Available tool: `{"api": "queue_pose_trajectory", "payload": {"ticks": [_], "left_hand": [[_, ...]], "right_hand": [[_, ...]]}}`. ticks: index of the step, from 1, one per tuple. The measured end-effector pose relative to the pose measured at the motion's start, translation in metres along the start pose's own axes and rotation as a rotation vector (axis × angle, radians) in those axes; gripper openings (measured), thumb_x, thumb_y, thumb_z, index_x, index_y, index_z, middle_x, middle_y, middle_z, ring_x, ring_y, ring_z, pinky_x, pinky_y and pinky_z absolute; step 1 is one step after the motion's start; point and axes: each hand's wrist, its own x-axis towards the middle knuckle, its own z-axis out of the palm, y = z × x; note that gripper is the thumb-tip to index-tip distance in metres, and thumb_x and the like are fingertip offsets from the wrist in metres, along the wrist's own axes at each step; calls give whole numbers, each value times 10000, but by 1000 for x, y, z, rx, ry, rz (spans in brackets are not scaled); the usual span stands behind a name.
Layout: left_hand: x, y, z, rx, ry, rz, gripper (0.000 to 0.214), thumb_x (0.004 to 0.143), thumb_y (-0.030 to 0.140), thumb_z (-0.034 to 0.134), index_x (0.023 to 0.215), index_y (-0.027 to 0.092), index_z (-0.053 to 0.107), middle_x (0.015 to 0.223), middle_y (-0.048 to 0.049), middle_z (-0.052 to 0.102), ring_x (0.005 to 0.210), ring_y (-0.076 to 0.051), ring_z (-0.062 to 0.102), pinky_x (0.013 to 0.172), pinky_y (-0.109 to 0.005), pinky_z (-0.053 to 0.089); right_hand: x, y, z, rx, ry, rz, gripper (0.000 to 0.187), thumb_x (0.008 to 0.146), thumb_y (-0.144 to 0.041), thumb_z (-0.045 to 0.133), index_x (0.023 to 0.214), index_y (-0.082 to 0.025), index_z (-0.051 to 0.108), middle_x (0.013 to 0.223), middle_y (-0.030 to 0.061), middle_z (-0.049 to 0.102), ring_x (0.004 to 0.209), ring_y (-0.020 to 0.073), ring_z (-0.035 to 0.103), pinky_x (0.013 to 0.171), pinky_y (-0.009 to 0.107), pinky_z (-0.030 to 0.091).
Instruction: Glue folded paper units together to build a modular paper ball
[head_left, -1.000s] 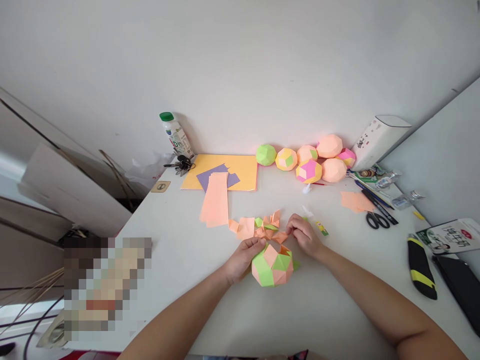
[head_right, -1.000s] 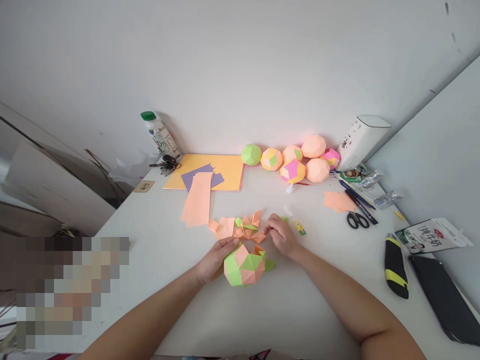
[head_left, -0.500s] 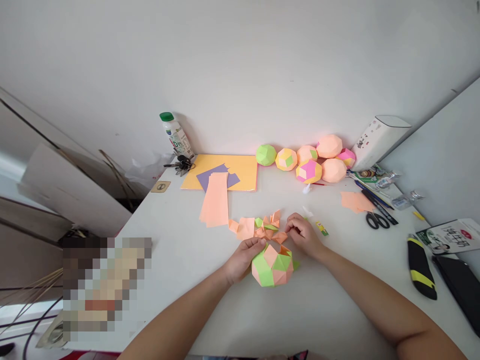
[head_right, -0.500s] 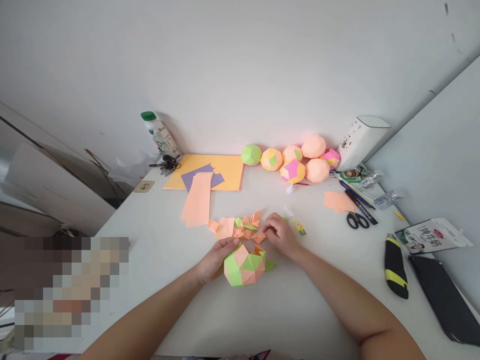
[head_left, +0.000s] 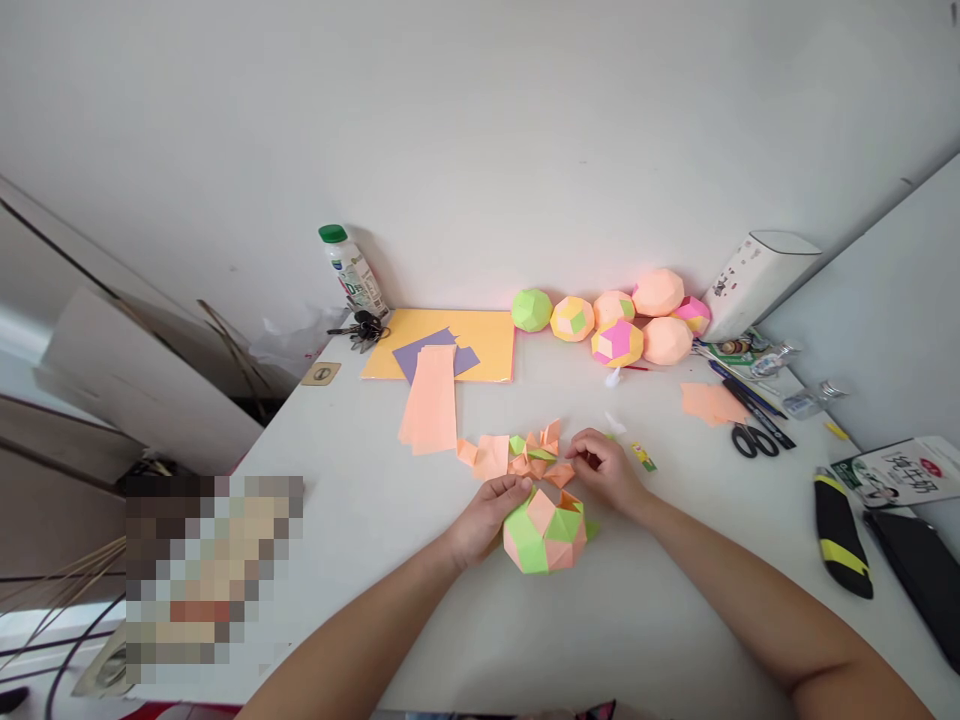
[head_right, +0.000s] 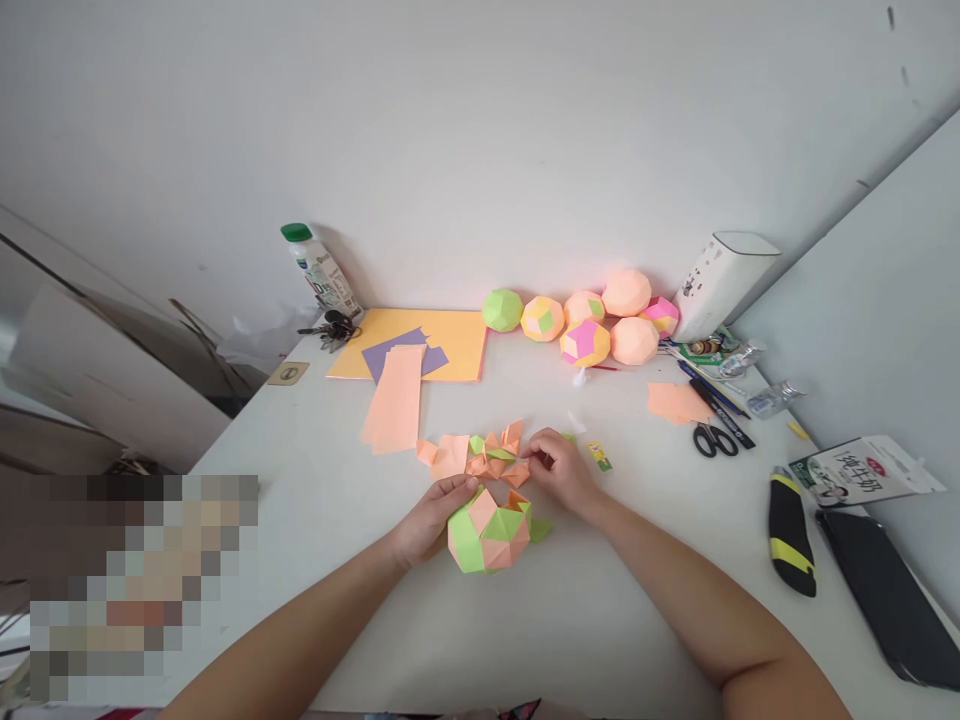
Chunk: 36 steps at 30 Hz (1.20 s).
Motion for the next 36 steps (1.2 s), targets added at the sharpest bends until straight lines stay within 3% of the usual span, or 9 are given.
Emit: {"api": "queue_pose_trajectory", "payload": {"ticks": [36], "left_hand": [[-1,3,2,11,0,-3,343,764,459,652,765,117,677,701,-54,641,645,-149,568,608,-268,384]], "right_hand": [[0,-2,-1,-37,-6,2,164,727,-56,500,729,-202,574,740,-1,514,543,104,423,483,234,341]]}}
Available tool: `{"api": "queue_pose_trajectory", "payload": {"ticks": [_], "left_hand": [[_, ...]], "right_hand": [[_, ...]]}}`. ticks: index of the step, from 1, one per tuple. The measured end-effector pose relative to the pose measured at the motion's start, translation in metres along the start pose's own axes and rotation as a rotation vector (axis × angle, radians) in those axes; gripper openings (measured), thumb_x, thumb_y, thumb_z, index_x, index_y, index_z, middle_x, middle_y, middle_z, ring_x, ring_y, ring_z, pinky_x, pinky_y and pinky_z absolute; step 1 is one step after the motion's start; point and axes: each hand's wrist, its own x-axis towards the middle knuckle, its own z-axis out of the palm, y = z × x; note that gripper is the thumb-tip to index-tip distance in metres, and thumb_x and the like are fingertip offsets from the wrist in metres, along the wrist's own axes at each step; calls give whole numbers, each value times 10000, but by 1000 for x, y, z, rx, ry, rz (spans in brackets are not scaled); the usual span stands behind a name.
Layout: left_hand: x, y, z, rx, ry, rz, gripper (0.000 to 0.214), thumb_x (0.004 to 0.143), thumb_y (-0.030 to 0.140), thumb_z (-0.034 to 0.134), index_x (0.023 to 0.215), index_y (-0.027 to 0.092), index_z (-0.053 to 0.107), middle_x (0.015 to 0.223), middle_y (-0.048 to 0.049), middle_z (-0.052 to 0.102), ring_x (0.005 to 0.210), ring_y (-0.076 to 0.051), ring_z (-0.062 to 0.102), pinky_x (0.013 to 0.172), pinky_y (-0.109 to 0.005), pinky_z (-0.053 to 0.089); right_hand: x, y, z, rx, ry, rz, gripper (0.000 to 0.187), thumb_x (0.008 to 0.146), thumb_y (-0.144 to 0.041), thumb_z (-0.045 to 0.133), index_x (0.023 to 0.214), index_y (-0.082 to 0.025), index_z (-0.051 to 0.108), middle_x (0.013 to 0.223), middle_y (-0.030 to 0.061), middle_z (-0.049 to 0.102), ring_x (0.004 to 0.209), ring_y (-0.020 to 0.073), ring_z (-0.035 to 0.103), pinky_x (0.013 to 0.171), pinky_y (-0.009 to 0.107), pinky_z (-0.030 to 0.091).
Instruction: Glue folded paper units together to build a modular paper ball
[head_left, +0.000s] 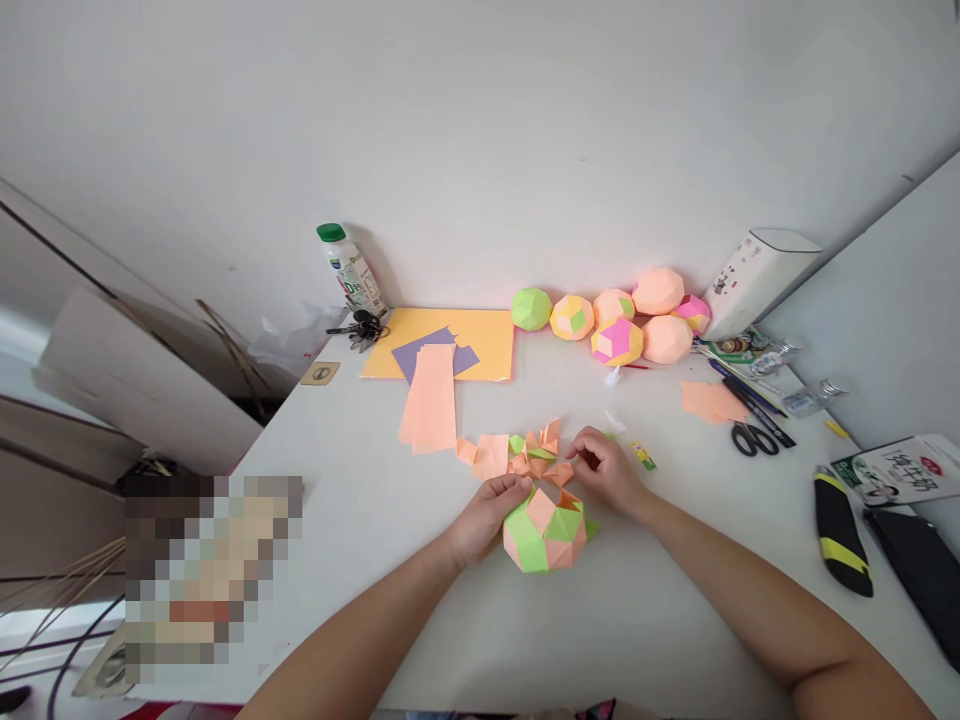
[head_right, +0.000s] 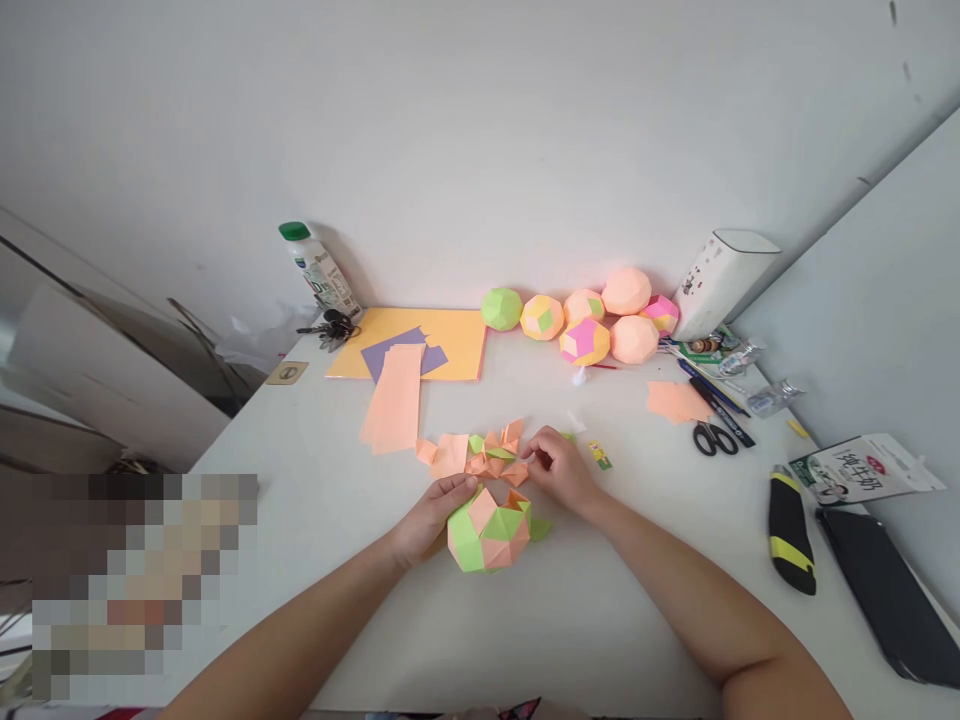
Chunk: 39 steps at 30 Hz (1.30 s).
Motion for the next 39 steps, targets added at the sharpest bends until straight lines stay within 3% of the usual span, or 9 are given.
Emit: {"api": "queue_pose_trajectory", "payload": {"ticks": [16,31,39], "left_hand": [[0,-1,-1,-8,-6,1,329,775,447,644,763,119,674,719,-59,649,655,-154,572,624,-275,388],[0,-1,-1,-5,29,-12,327,760,448,659,746,121,669,676,-43,625,619,-139,551,592,-257,382],[1,-1,-1,-16,8,-13,329,763,449,657,761,121,667,714,-54,643,655,-150,575,615,-268,398]], "right_hand": [[0,-1,0,19,-9,18,167,763,-83,488,792,-203,600,805,16,575,599,120,489,517,243,386],[1,-1,0,3,19,16,176,720,-56,486,736,-202,583,748,-1,509,532,98,427,479,233,354],[1,-2,-1,9,-14,16,196,756,-74,478,808,-211,608,817,18,574,604,122,489,513,244,385]]}}
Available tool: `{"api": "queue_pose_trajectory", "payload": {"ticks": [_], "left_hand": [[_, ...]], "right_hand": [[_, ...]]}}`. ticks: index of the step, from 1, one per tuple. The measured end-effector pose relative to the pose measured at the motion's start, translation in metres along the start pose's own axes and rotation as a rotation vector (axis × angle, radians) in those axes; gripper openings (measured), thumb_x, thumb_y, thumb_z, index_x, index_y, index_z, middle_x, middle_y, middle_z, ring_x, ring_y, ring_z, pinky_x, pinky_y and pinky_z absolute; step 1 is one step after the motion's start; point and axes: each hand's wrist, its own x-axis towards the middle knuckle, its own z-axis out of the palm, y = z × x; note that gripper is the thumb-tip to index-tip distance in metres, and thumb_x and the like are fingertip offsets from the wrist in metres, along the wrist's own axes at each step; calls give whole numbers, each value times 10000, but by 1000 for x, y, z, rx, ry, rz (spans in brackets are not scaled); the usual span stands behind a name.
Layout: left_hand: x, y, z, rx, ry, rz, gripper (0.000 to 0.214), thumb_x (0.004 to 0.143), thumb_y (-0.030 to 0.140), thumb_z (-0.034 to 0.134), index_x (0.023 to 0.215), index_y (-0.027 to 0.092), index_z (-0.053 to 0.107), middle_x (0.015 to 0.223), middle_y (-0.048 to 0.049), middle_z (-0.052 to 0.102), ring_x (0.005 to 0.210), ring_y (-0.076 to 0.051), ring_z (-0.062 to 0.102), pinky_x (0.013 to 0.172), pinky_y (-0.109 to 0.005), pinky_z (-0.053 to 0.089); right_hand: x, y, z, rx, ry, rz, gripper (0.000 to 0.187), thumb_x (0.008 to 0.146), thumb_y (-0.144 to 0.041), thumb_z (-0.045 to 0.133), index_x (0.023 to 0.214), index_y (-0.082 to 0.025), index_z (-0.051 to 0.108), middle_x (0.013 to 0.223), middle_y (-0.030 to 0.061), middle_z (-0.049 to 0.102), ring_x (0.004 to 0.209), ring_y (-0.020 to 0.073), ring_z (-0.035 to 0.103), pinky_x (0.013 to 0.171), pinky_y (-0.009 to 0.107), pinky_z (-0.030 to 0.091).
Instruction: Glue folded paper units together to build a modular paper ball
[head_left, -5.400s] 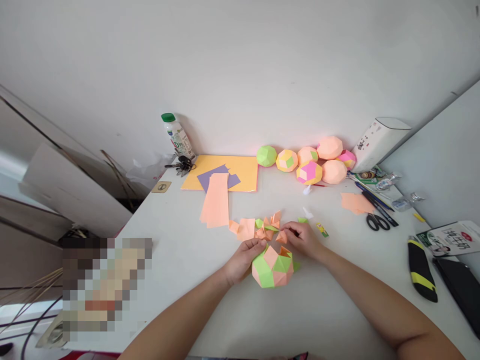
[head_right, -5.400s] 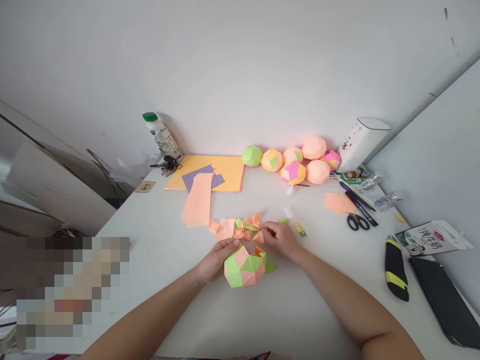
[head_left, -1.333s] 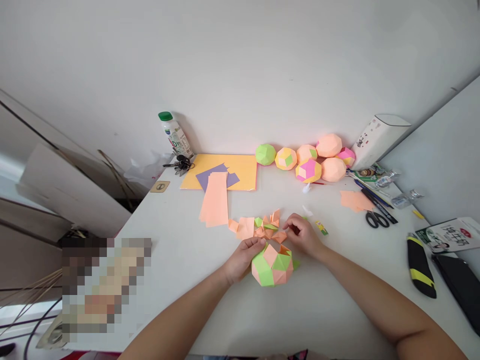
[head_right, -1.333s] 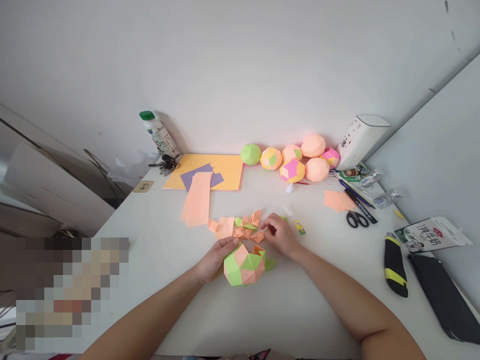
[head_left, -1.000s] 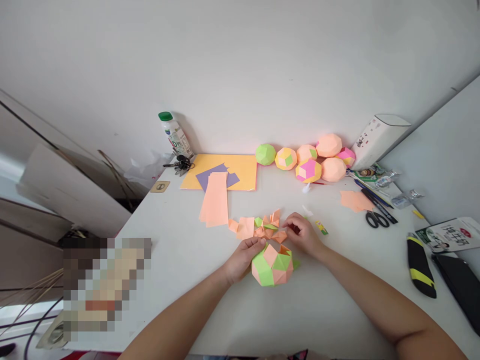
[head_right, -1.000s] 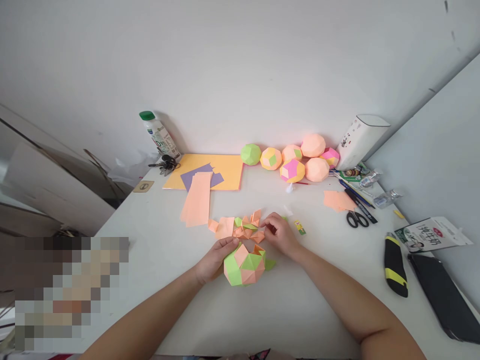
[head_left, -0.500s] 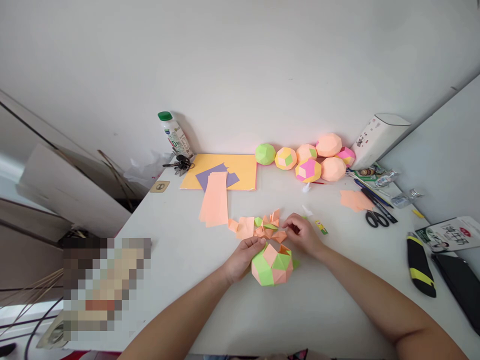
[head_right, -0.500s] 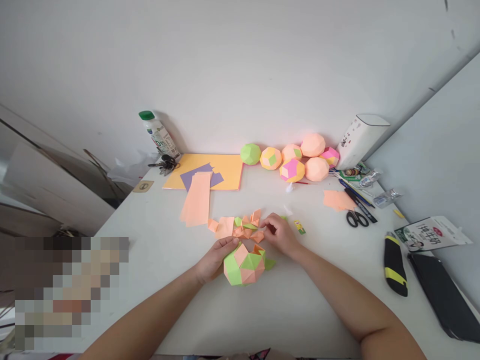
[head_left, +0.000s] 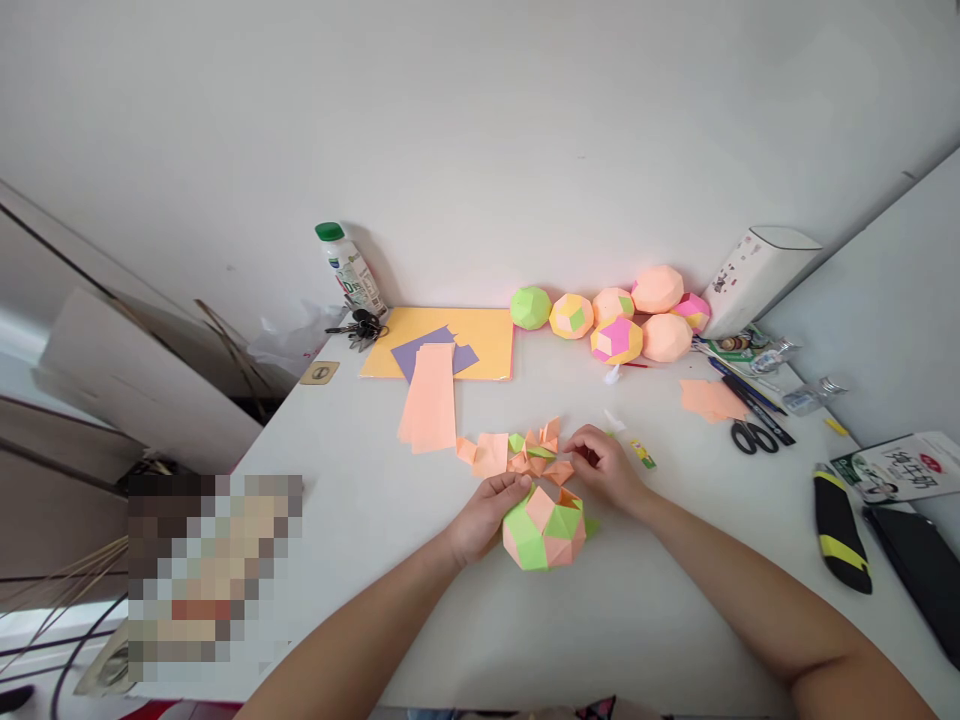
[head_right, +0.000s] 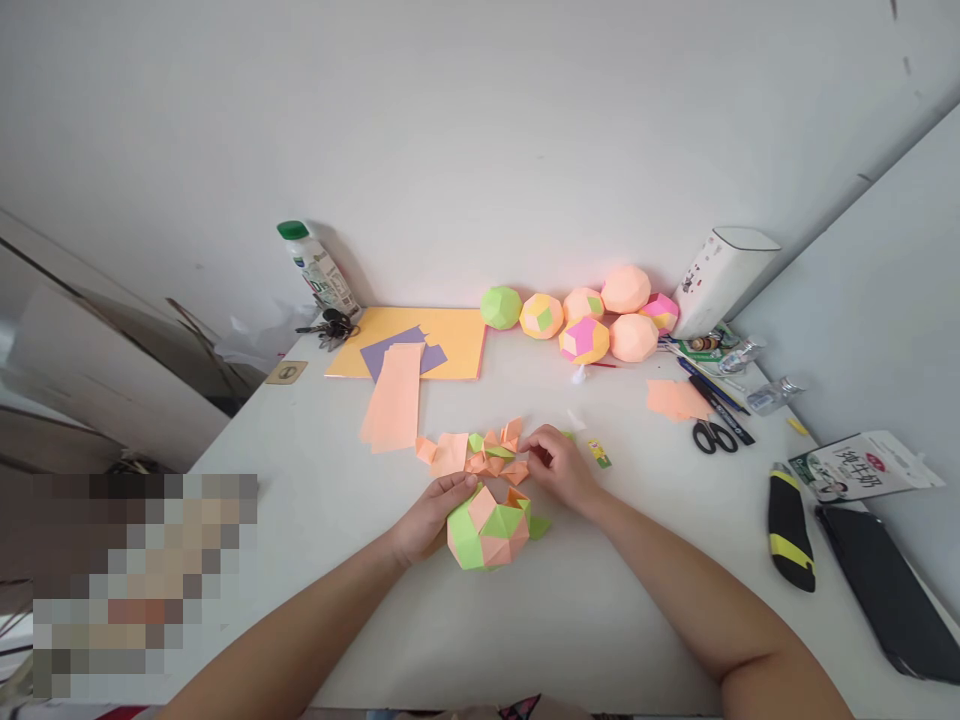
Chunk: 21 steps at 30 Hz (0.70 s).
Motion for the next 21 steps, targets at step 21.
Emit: {"api": "queue_pose_trajectory", "payload": {"ticks": [21], "left_hand": [[0,-1,0,1,20,-6,324,753,445,670,715,124,655,648,-20,607,598,-120,534,593,-252,367]], "right_hand": [[-1,-1,1,-4,31,36,140,723,-84,515,728,-208,579,711,-15,468,533,106,406,494,246,355]]}}
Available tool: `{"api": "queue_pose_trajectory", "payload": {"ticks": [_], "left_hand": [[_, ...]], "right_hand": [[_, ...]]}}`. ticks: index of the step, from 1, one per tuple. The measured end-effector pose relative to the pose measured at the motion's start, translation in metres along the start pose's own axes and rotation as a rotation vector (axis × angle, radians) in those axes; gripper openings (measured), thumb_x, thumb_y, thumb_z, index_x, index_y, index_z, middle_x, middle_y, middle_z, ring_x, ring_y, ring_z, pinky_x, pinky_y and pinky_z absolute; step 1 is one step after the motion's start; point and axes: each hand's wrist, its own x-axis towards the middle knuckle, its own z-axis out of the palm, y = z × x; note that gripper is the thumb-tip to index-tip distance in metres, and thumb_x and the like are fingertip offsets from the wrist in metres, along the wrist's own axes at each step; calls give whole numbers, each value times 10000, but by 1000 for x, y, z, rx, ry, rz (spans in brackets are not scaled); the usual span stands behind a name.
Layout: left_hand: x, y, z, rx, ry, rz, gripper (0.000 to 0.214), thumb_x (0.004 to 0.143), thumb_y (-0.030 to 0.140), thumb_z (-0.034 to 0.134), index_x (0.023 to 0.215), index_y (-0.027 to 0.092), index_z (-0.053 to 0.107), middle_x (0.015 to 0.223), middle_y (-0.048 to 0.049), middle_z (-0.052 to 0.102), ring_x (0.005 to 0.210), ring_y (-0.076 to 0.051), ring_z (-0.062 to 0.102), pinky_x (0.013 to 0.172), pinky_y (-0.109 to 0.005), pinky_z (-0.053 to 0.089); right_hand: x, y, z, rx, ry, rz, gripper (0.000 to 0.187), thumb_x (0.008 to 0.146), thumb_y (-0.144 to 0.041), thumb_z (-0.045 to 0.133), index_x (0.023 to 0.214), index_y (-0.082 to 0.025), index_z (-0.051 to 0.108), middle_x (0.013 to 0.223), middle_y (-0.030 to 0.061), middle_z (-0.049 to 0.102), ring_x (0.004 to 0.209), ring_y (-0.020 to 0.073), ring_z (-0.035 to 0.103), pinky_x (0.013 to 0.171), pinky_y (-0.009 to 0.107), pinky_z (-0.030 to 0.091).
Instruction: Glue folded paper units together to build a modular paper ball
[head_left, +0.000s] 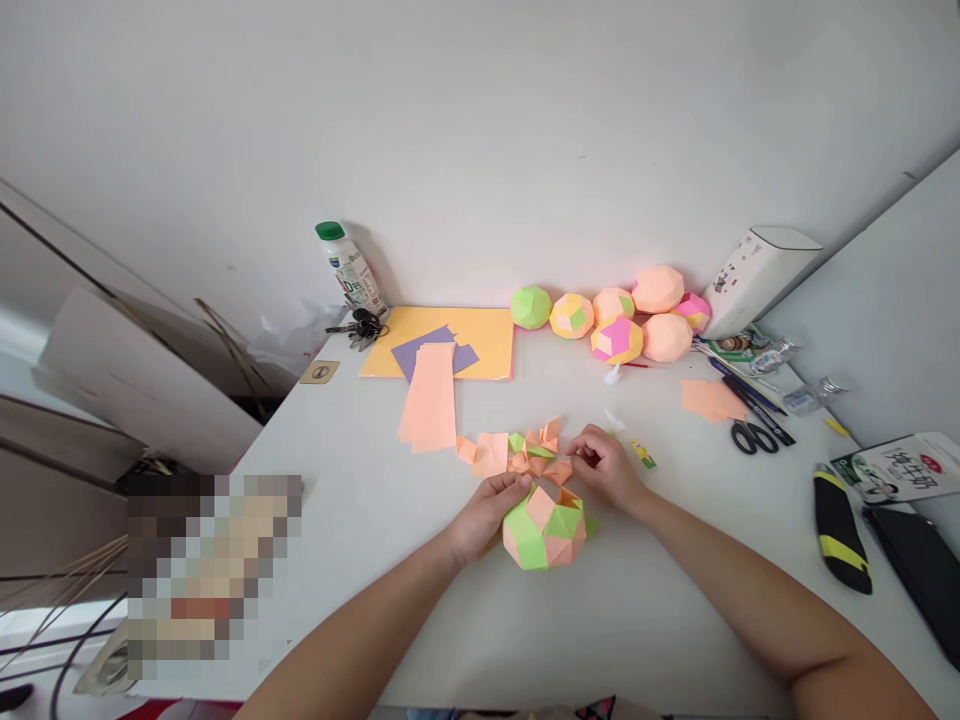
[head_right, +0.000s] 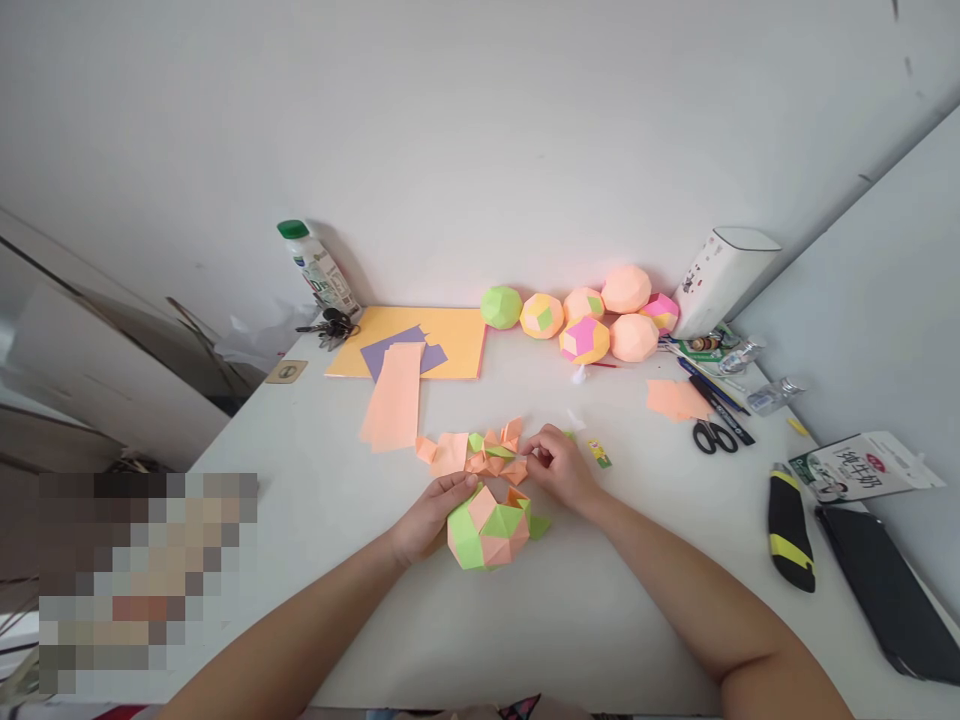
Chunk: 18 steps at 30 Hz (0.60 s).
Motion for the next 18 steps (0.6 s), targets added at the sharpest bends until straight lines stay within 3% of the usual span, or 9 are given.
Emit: {"api": "queue_pose_trajectory", "payload": {"ticks": [9,18], "left_hand": [[0,0,0,-2,-14,2,324,767,439,658,743,116,659,682,-35,624,631,-131,552,609,-257,378],[0,1,1,-8,-6,-7,321,757,437,670,722,119,650,670,-30,626,624,-127,559,609,-254,389]], "right_hand": [[1,-3,-2,20,-39,36,56,801,-181,528,782,-209,572,754,2,528,611,130,461,544,259,382],[1,-4,-2,53,-53,65,61,777,-184,530,732,-205,495,710,-13,508,582,123,428,521,251,341]]}}
